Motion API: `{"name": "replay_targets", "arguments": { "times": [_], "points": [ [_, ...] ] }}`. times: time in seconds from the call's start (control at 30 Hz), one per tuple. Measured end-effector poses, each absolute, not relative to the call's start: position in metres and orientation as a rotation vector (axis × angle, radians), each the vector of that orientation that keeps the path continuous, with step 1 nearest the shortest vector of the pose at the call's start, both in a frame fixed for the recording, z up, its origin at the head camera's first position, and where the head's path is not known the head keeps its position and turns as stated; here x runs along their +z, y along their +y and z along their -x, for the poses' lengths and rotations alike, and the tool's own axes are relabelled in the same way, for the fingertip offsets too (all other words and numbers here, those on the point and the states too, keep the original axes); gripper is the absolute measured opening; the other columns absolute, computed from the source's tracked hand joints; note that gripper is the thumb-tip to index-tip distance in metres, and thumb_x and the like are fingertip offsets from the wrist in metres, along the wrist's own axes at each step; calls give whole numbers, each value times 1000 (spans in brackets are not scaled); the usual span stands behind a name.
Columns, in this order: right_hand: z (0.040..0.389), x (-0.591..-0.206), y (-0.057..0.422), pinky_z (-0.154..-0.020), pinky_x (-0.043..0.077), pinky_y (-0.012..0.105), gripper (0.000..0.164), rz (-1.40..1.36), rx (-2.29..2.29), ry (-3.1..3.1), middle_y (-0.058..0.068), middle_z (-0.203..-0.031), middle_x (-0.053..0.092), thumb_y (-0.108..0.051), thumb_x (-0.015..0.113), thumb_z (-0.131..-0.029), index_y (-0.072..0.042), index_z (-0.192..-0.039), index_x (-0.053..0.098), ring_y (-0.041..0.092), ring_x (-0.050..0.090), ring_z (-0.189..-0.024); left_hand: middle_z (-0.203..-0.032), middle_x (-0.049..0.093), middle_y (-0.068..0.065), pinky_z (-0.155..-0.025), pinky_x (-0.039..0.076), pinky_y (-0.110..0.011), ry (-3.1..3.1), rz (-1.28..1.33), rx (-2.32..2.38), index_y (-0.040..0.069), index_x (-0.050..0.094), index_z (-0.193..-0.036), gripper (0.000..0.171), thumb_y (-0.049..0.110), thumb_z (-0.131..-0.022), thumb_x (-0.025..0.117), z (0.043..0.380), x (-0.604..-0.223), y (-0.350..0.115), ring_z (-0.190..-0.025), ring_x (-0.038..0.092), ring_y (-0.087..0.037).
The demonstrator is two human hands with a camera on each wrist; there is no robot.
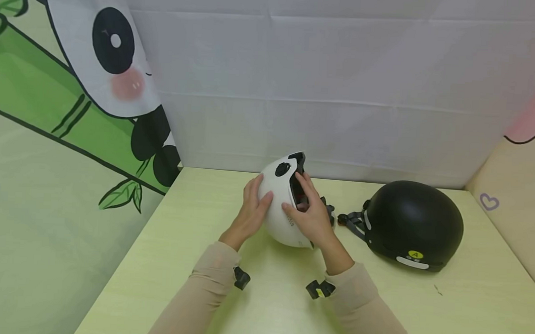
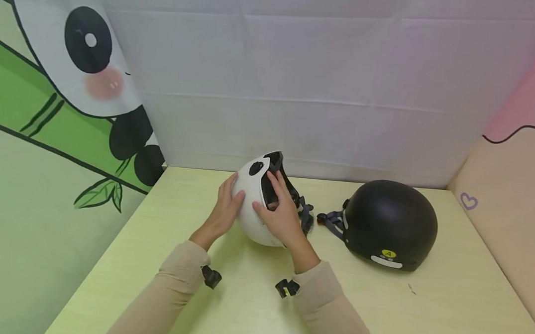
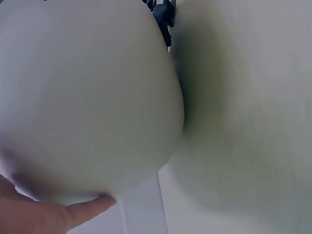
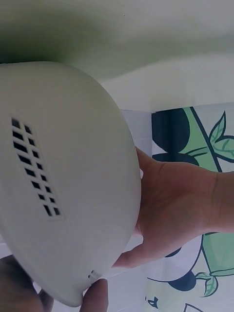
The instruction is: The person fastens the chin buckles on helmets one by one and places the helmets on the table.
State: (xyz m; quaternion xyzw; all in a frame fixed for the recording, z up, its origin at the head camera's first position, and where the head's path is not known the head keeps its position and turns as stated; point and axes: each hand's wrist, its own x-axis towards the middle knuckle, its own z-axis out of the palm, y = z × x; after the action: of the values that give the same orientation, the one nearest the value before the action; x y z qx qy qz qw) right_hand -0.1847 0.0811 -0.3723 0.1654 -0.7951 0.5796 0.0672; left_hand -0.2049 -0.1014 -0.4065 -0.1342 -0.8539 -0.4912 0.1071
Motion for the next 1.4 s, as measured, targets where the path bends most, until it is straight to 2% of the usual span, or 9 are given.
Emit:
{"name": "replay_targets", "arguments": {
  "times": [0.1,0.33,0.6,0.73,0.83,0.97,1.03,1.23,1.4],
  "points": [
    [184,-372,82,-85,51,42,80,-505,1805,-2398,4,-161,12,-14,73,-89,-17,-155,29,30,63,-94,-156,10,-14,-104,28,-60,-2509,400,-1432,17,16,-156,64,45,-102,37,206,-403,-101,-132,33,-43],
    [182,-373,90,-88,51,39,81,-551,1942,-2361,0,-162,6,-15,71,-91,-19,-156,23,28,63,-104,-157,7,-16,-104,28,-60,-2553,351,-1410,22,19,-155,65,49,-101,40,206,-399,-97,-134,31,-43],
    [184,-376,109,-78,55,35,78,-570,2087,-2267,-2,-161,8,-13,67,-94,-17,-157,21,35,63,-103,-158,8,-14,-104,28,-60,-2579,321,-1338,22,23,-155,68,54,-98,42,203,-390,-93,-135,30,-44],
    [187,-378,120,-81,53,36,74,-486,2057,-2333,16,-146,43,-13,66,-94,-16,-156,25,30,66,-93,-157,11,-14,-103,30,-60,-2589,329,-1300,24,26,-154,70,60,-96,43,202,-386,-91,-133,32,-43],
    [190,-380,129,-82,51,32,69,-423,2026,-2373,19,-137,52,-11,64,-95,-15,-154,30,21,66,-90,-156,14,-14,-103,31,-58,-2589,358,-1271,24,29,-153,74,64,-93,43,201,-383,-89,-132,33,-41],
    [194,-384,142,-68,48,26,63,-407,1984,-2409,8,-152,36,-9,61,-96,-13,-153,33,24,63,-97,-156,18,-15,-103,31,-59,-2594,396,-1217,21,34,-151,75,66,-91,44,200,-380,-87,-134,31,-41],
    [195,-385,147,-65,46,26,62,-406,1959,-2439,7,-151,36,-10,60,-97,-13,-152,34,28,62,-101,-156,18,-15,-102,32,-60,-2605,396,-1185,21,37,-150,74,65,-91,45,199,-379,-87,-134,31,-43],
    [198,-389,162,-86,49,40,57,-399,1857,-2533,15,-145,43,-11,61,-97,-9,-150,38,32,60,-108,-156,18,-19,-101,32,-62,-2656,355,-1172,21,37,-151,71,55,-90,53,194,-374,-90,-133,31,-45],
    [200,-394,173,-88,47,46,52,-414,1793,-2567,21,-140,47,-11,60,-98,-4,-146,42,33,61,-106,-158,14,-16,-101,33,-59,-2686,326,-1228,22,31,-153,76,54,-89,57,192,-374,-95,-133,32,-42]
  ]
}}
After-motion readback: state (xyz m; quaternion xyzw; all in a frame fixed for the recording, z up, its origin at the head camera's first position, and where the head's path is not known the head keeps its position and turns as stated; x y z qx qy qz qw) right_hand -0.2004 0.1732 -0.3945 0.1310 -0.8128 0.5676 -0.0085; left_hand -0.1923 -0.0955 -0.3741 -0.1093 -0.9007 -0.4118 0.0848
